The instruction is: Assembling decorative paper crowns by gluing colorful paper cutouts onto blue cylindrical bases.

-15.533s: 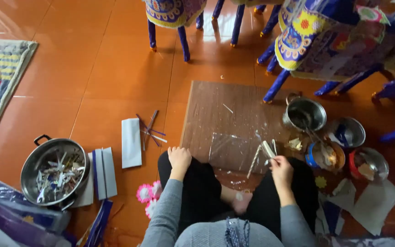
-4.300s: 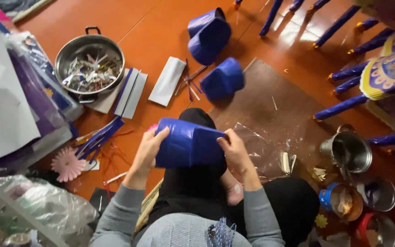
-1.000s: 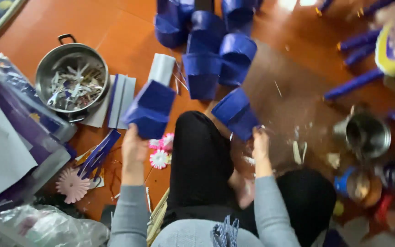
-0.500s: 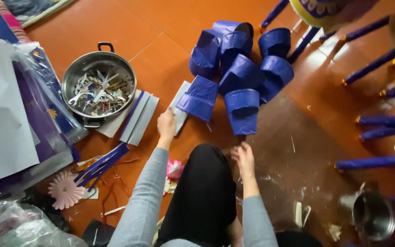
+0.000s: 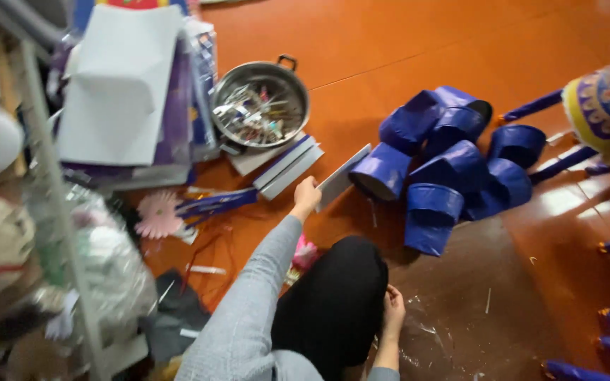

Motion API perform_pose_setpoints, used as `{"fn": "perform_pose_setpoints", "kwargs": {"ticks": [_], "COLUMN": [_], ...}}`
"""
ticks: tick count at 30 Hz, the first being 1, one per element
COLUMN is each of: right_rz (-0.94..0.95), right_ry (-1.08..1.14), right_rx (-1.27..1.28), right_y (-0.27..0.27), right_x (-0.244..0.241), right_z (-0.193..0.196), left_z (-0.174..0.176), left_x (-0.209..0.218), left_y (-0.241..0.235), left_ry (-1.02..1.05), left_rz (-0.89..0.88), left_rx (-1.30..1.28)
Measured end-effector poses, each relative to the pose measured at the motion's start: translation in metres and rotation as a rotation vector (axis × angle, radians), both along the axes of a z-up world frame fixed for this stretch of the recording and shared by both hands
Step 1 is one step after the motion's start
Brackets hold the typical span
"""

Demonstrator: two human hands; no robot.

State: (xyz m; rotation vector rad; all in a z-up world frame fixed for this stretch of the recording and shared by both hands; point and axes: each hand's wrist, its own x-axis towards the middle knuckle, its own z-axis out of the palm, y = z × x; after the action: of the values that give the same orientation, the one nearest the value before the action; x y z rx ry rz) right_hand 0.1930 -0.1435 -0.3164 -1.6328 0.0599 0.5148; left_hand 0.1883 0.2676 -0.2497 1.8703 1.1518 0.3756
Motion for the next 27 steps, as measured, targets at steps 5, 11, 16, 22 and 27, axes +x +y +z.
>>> {"fn": "perform_pose_setpoints", "kwargs": {"ticks": [5, 11, 16, 22, 27], "right_rz": [0.032, 0.087, 0.102, 0.095, 0.072], "right_ry": [-0.026, -0.089, -0.011, 0.019, 0.050], "right_rx": [-0.063, -0.110, -0.081, -0.097, -0.058], "right_y": [-0.009, -0.029, -0.020, -0.022, -0.026], "right_x": [-0.031, -0.028, -0.053, -0.058, -0.060], "right_z": [0.017, -0.023, 0.010, 0.018, 0.020], "left_z": [0.023, 0.085, 0.150, 0.142, 0.174], "left_x": [-0.081, -0.235, -0.332, -0.378, -0.392], "left_y": [0.042, 0.102, 0.107, 0.133, 0.141], "left_ry": [-0.302, -0.817, -1.058, -1.246, -1.270], "left_rz": [-0.017, 0.317, 0.527, 0.697, 0.784], "left_rx": [0.118, -0.252, -0.452, -0.464, -0.373]}}
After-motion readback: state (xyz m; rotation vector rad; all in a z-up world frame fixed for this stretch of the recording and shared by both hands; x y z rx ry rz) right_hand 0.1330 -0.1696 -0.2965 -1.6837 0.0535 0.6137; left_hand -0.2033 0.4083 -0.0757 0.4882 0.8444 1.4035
